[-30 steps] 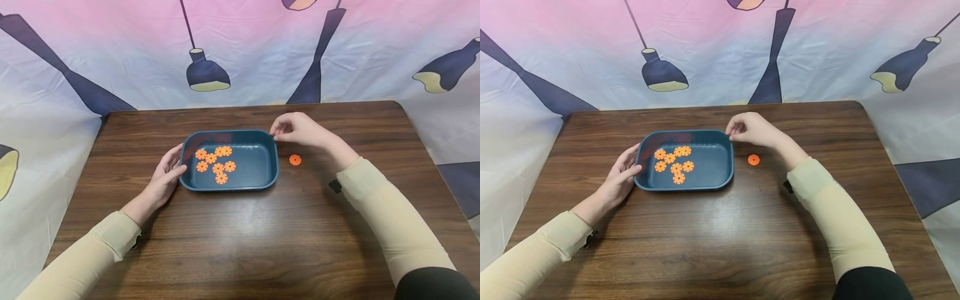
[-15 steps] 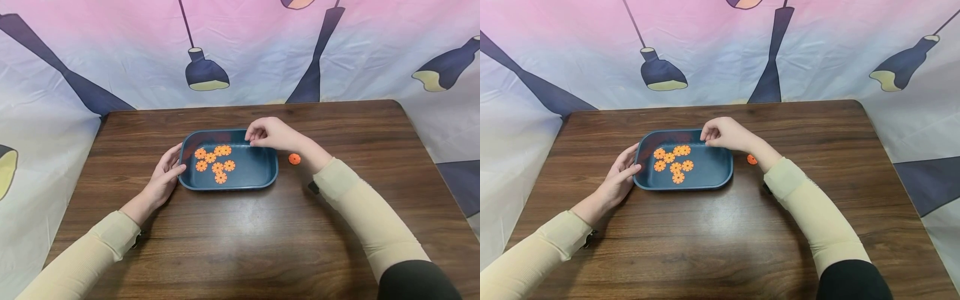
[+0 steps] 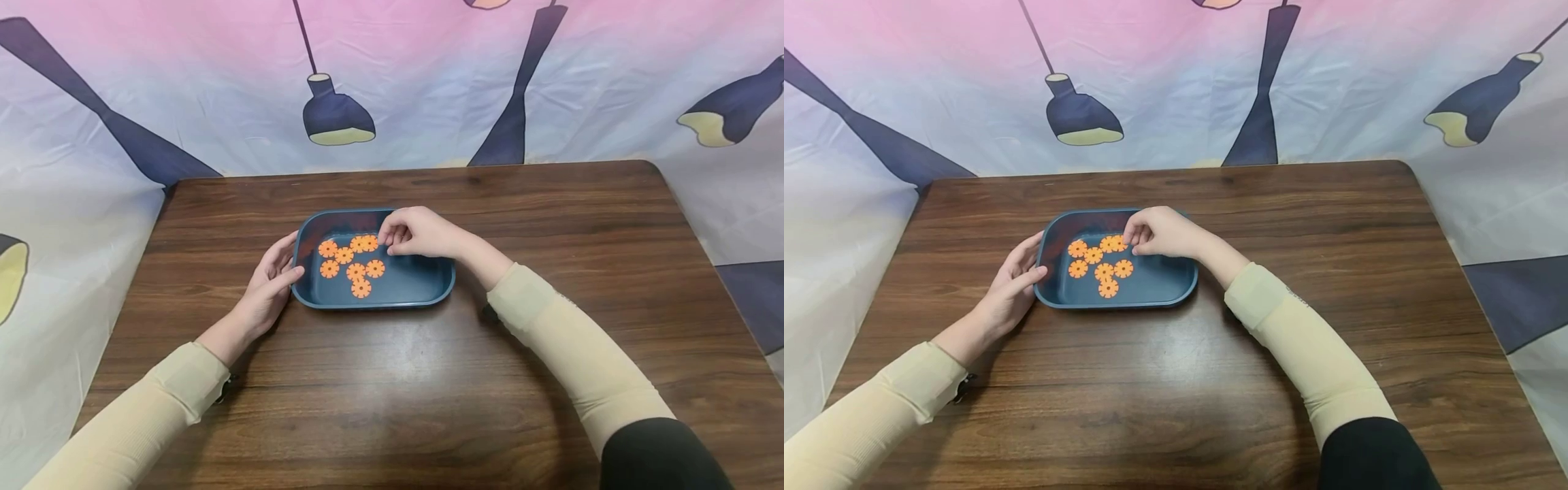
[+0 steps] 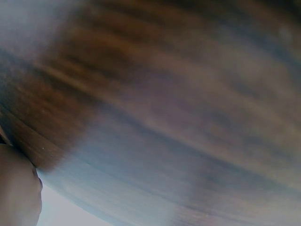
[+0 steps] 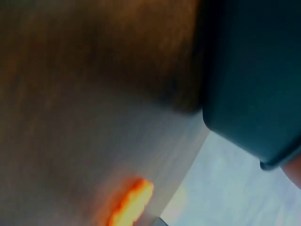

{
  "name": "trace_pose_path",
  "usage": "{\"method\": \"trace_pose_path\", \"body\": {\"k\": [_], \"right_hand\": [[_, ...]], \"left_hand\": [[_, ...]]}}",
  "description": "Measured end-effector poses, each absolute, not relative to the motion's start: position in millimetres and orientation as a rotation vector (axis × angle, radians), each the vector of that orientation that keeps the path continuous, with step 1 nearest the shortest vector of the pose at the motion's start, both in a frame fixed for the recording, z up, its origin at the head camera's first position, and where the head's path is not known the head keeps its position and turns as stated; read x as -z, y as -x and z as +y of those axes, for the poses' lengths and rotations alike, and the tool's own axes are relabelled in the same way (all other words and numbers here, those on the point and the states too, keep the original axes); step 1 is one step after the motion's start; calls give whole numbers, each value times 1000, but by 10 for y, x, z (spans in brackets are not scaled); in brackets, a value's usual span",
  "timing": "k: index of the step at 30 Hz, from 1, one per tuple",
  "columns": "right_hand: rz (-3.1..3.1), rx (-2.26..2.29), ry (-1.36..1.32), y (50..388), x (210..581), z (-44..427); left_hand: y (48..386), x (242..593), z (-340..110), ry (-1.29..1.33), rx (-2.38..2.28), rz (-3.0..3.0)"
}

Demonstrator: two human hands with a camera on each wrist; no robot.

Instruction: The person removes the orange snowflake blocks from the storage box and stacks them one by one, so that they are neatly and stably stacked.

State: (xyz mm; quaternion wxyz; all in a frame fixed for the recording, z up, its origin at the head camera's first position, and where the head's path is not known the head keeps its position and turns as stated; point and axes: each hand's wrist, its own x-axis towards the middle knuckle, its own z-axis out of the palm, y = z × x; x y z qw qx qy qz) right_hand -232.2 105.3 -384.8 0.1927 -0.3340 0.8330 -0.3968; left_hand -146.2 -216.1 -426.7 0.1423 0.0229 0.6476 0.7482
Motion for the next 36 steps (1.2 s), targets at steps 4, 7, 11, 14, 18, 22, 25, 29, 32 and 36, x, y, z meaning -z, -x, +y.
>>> {"method": "trace_pose_path", "body": {"k": [4,7,11,14,18,22,25,29,32,36], "right_hand": [[2329,1083,958,2309,3888,983],[2327,1054,974,2301,3916,926],[2328,1008,979,2290,3955,860],[2327,978,979,2285,3978,819],[2327,944,989,2281,4000,777],[2332,901,997,2276,4020,749],[2337,877,1001,2276,4035,741],[2338,868,1007,2270,4036,731],[2342,851,1012,2260,4027,721],[2349,822,1016,2250,4018,708]], "left_hand": [[1466,4265,-2163,-64,-2160,1872],[1467,4266,-2164,-60,-2158,1877],[1468,4268,-2161,-58,-2158,1874],[1468,4268,-2158,-61,-2162,1869],[1467,4264,-2153,-64,-2161,1870],[1465,4257,-2151,-64,-2158,1871],[1463,4254,-2150,-64,-2156,1872],[1462,4251,-2150,-61,-2153,1873],[1462,4250,-2151,-57,-2152,1875],[1460,4250,-2151,-53,-2149,1878]]}}
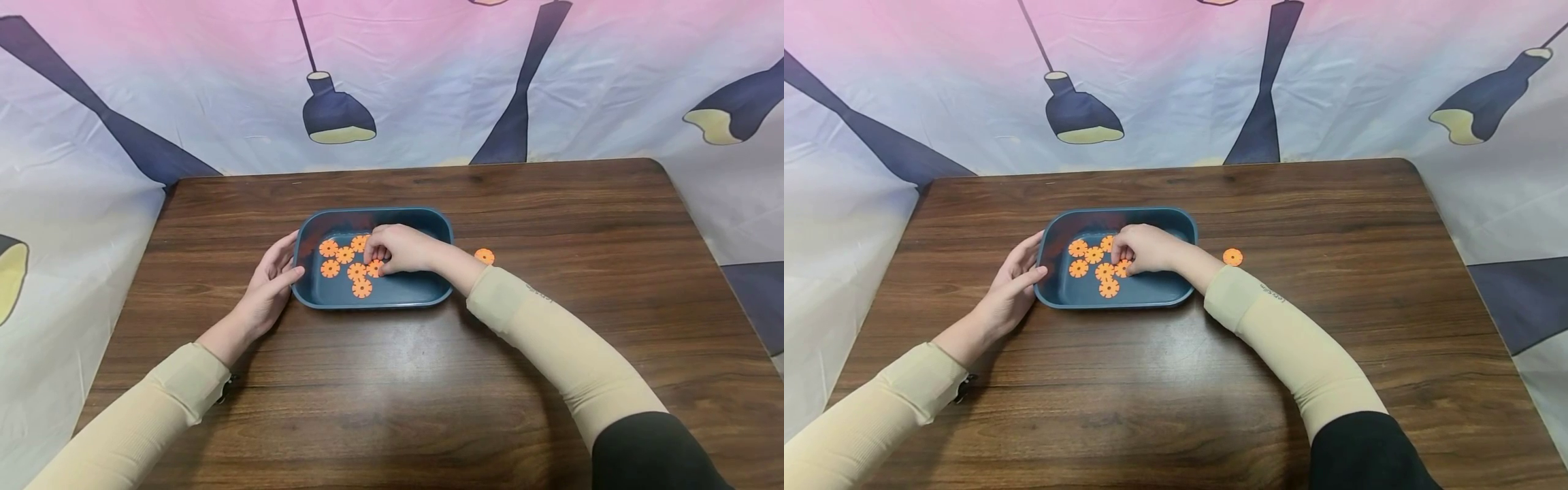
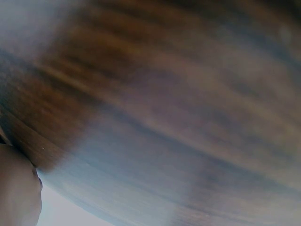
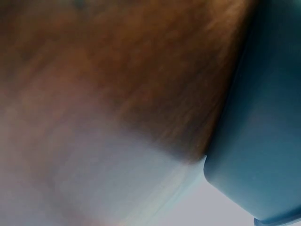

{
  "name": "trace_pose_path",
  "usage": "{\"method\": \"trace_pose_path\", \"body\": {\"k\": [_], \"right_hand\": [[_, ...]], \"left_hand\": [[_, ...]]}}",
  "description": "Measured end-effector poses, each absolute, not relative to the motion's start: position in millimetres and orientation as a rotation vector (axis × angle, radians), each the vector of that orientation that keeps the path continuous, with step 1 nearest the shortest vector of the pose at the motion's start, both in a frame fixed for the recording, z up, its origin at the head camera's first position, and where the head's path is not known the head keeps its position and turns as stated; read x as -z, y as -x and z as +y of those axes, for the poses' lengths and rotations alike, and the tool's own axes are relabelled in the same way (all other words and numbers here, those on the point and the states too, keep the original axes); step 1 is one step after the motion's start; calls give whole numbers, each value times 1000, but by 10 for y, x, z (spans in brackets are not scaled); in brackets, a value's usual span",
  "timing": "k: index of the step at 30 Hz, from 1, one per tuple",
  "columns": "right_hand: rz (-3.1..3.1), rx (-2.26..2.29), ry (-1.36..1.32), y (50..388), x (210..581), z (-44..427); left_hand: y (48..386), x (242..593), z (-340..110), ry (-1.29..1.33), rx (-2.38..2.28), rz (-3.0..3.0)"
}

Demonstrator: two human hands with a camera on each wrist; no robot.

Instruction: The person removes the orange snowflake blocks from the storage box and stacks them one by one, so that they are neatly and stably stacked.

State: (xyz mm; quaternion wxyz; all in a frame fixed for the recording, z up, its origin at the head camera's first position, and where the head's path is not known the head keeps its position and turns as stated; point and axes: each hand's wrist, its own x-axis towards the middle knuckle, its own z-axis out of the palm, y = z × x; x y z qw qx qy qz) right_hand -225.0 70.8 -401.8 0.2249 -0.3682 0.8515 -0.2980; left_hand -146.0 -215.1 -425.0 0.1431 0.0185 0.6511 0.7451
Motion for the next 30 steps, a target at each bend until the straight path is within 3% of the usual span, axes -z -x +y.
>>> {"method": "trace_pose_path", "body": {"k": [30], "right_hand": [[2361,859,1033,2245,3903,824]], "left_hand": [[1460,4258,-2151,-51,-2160,1872]]}}
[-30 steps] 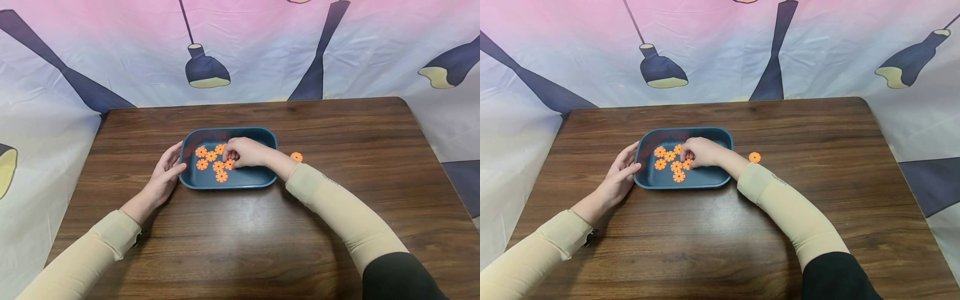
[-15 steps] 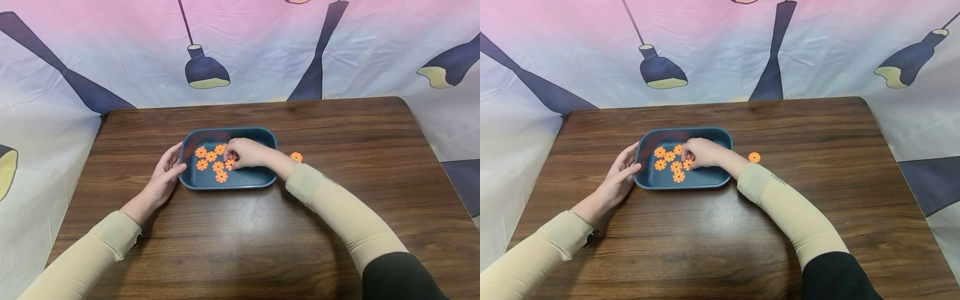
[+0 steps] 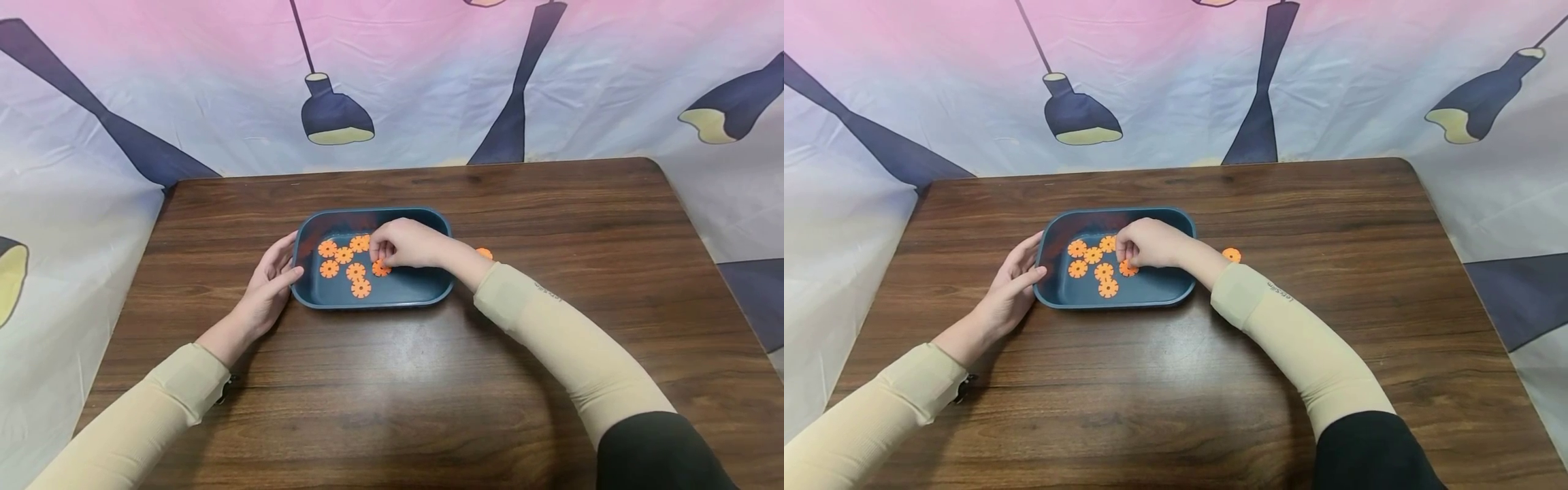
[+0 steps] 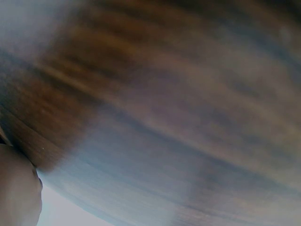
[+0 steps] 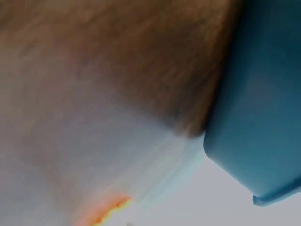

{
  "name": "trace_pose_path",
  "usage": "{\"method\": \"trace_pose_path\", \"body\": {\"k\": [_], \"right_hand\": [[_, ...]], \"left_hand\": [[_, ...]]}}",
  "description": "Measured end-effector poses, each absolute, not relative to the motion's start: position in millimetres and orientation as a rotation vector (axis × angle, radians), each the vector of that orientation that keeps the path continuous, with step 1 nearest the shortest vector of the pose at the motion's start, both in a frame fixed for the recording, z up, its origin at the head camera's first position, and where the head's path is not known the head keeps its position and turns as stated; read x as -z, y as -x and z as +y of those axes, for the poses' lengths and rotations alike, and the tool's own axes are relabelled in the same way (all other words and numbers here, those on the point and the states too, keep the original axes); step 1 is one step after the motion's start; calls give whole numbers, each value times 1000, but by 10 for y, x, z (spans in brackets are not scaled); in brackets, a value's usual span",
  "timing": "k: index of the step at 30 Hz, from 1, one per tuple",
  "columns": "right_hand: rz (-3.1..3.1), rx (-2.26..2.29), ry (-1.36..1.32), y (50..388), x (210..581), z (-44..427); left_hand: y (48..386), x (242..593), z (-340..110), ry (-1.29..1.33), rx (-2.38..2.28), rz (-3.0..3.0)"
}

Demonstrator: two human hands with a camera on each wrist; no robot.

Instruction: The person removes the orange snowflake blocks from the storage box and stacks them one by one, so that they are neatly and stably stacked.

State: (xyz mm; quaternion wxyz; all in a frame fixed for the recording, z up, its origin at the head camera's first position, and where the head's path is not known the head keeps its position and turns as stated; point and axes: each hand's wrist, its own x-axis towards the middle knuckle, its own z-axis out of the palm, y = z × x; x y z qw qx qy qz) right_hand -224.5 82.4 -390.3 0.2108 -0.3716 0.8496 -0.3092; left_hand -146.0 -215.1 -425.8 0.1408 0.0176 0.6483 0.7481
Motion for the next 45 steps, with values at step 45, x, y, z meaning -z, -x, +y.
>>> {"method": "trace_pose_path", "body": {"k": [45], "right_hand": [[2521,1173,587,2259,3575,2224]], "left_hand": [[1464,4255,-2167,-45,-2132,1874]]}}
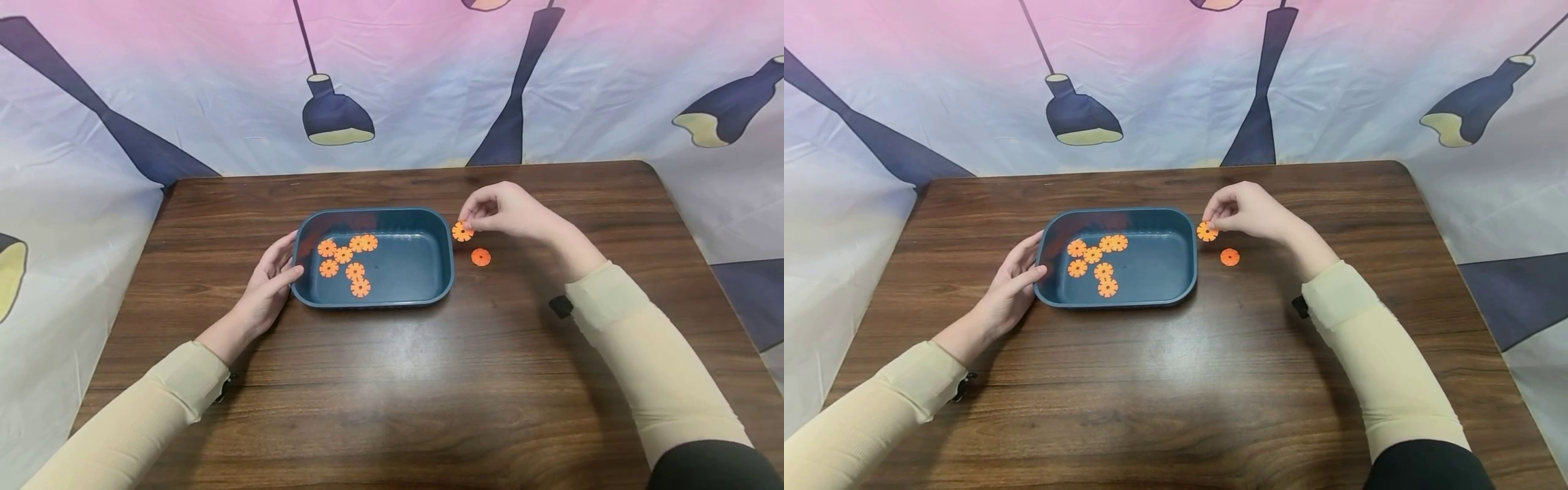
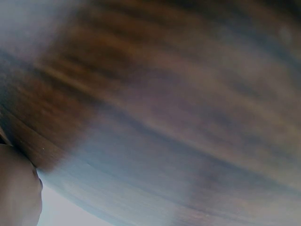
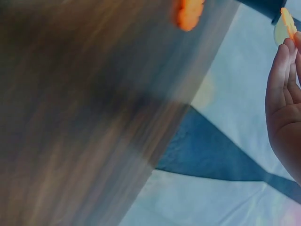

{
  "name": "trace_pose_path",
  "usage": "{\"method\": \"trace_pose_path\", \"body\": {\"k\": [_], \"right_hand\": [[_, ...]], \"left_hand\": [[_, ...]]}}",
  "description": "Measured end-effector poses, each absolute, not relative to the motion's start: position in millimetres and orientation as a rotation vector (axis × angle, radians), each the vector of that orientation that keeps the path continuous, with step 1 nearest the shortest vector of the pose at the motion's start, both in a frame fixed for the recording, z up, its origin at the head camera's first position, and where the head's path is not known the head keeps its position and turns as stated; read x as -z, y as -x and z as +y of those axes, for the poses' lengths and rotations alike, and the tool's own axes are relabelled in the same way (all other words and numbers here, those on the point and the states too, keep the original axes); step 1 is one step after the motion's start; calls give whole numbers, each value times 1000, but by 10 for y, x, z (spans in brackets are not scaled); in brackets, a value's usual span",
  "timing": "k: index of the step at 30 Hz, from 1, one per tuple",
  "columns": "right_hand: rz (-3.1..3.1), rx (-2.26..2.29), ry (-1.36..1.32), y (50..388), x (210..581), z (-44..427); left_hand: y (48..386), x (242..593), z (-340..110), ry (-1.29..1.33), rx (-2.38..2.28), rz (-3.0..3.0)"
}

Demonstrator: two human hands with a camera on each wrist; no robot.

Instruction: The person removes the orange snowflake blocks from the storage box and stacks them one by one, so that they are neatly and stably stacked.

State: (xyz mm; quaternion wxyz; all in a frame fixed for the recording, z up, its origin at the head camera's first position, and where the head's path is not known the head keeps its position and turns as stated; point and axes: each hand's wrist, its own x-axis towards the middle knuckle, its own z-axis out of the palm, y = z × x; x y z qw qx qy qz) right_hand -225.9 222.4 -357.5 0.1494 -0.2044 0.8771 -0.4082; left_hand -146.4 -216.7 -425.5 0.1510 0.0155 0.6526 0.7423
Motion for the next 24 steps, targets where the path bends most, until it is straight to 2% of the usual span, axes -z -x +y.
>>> {"method": "trace_pose_path", "body": {"k": [24], "right_hand": [[2431,1074,519,2252,3955,2505]], "left_hand": [[1462,4236,-2168,-41,-2119,1881]]}}
